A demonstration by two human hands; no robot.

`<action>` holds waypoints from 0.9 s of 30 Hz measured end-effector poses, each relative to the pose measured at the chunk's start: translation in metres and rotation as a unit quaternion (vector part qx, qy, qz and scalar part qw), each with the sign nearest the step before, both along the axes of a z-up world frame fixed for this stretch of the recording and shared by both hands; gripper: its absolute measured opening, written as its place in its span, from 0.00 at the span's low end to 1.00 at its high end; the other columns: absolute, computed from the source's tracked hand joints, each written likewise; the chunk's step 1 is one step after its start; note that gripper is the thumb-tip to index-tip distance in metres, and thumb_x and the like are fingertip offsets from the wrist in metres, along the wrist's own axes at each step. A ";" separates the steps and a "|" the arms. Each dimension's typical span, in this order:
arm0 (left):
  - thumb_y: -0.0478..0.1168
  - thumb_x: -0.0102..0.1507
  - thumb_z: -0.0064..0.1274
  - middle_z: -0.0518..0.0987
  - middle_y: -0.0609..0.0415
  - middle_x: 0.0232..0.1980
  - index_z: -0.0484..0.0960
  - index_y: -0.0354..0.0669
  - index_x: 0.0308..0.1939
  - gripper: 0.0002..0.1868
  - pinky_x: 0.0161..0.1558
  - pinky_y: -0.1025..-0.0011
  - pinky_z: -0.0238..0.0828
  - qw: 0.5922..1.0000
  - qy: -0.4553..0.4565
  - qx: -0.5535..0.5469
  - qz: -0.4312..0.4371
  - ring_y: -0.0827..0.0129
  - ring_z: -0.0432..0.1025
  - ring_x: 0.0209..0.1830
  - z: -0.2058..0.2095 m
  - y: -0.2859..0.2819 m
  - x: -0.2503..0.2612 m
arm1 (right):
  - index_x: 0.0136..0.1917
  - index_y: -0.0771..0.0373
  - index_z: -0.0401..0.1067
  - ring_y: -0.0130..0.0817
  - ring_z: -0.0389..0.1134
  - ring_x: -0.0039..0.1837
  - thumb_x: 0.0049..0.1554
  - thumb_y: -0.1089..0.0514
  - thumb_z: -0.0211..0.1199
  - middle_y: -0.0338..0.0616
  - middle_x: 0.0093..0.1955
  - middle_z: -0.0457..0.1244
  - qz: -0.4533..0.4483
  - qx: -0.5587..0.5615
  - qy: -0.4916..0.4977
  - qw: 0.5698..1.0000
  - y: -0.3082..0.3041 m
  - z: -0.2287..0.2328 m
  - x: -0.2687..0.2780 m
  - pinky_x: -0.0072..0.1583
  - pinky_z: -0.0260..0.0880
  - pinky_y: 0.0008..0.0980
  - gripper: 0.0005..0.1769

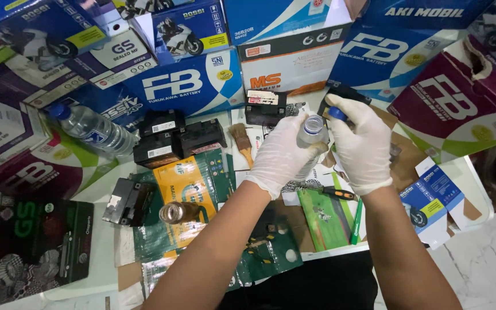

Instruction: Servicing motorcycle batteries by filling them with liquid using a syringe and cleaning the casing

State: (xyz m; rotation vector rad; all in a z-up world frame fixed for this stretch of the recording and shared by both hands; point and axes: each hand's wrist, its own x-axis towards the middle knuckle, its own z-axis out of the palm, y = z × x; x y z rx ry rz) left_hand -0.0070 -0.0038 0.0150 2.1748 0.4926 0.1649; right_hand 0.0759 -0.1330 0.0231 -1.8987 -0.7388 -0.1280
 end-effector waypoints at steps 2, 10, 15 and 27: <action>0.58 0.55 0.62 0.74 0.50 0.68 0.69 0.51 0.71 0.42 0.70 0.58 0.66 1.000 0.004 -0.001 0.001 0.57 0.69 0.70 -0.011 0.001 0.005 | 0.66 0.55 0.77 0.47 0.69 0.63 0.58 0.68 0.59 0.49 0.58 0.68 0.024 -0.017 -0.035 0.999 0.004 0.000 0.001 0.62 0.70 0.45 0.23; 0.57 0.55 0.59 0.74 0.52 0.67 0.73 0.55 0.67 0.37 0.67 0.56 0.69 0.999 0.026 -0.041 0.006 0.55 0.70 0.68 -0.002 0.001 0.005 | 0.69 0.61 0.71 0.55 0.66 0.65 0.53 0.71 0.50 0.55 0.60 0.66 0.156 -0.125 -0.081 0.976 0.002 0.008 -0.002 0.66 0.66 0.49 0.30; 0.49 0.55 0.58 0.73 0.50 0.68 0.72 0.52 0.68 0.35 0.68 0.56 0.68 0.997 0.021 -0.075 0.002 0.54 0.70 0.68 -0.001 0.010 -0.001 | 0.72 0.75 0.63 0.68 0.62 0.68 0.55 0.67 0.57 0.72 0.64 0.61 0.184 -0.134 -0.171 0.959 -0.001 0.014 -0.011 0.69 0.62 0.57 0.32; 0.54 0.57 0.52 0.74 0.51 0.66 0.73 0.53 0.67 0.33 0.66 0.58 0.69 0.999 0.011 -0.047 0.011 0.54 0.71 0.67 0.003 0.000 -0.005 | 0.74 0.65 0.64 0.62 0.65 0.67 0.65 0.52 0.57 0.63 0.64 0.64 0.200 -0.198 -0.104 0.954 0.001 0.004 0.013 0.66 0.65 0.55 0.28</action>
